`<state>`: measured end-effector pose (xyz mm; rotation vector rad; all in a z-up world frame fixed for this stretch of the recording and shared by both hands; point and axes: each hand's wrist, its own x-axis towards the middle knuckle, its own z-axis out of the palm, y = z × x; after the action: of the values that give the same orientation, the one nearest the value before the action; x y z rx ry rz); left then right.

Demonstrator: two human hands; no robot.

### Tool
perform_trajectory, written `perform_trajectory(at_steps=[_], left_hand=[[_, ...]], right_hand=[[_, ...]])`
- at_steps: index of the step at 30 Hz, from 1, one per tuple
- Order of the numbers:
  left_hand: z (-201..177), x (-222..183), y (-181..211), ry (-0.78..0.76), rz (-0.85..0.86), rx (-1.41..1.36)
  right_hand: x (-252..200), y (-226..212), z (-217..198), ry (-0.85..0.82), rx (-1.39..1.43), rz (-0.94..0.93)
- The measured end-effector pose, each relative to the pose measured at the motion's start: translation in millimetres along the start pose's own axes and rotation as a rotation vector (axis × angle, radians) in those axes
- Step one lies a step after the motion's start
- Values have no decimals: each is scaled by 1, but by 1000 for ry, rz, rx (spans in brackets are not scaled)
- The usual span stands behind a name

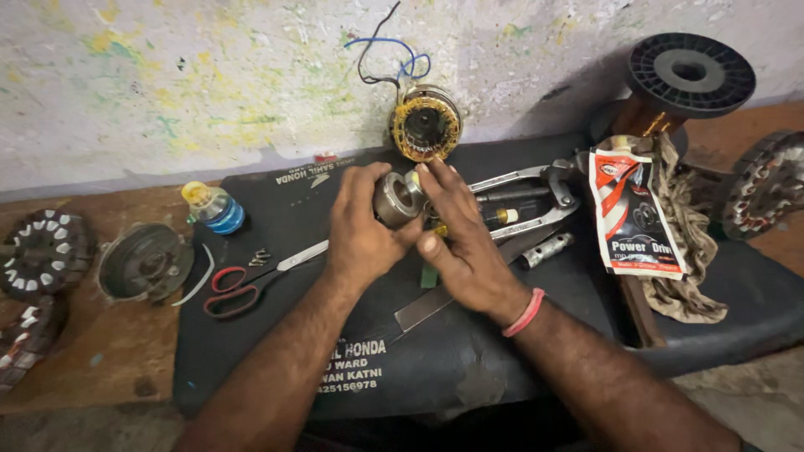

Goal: The person uses a hammer to tap a cylindrical metal part, then applies grease from a tube onto the part and spreads it by hand. They wipe the part with a cloth, insert a small ring, and later handle a stator with wires, using a metal rod to adjust or clean it.

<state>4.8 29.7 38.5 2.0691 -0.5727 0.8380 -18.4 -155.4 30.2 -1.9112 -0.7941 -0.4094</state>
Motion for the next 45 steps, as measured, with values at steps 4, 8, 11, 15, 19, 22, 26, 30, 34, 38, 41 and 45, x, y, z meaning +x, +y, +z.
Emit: perform_trajectory(at_steps=[4,8,11,15,19,22,26,30,34,38,41,45], left_hand=[[1,-7,1,-2,21,14],[2,-1,7,-1,4,10],[2,-1,6,12,-1,20],[2,3,-1,51,-59,30],[3,0,-5,20,-13,88],[3,-2,-7,-30,-98,99],[6,-5,-7,-111,-139,113],[3,-5,-4,-120,-61,98],[2,-2,-1,-161,-102,40],[1,-2,-1,-141,-75,6],[3,-1,-2,-130,-79,10],[7,-3,-4,-103,-73,34]], right_hand=[[-4,2,1,14,-19,-11],[-1,1,-6,7,114,-29],[-2,4,-7,11,374,2],[0,14,-10,101,656,128],[-2,13,-2,82,-130,-25],[-2,4,5,37,-305,37],[0,-6,6,7,-443,55],[3,-14,8,-1,-498,38],[1,-15,4,32,-590,3],[-2,-12,-3,138,-576,-57],[0,-10,-7,246,-387,5],[1,-4,-7,135,-63,30]])
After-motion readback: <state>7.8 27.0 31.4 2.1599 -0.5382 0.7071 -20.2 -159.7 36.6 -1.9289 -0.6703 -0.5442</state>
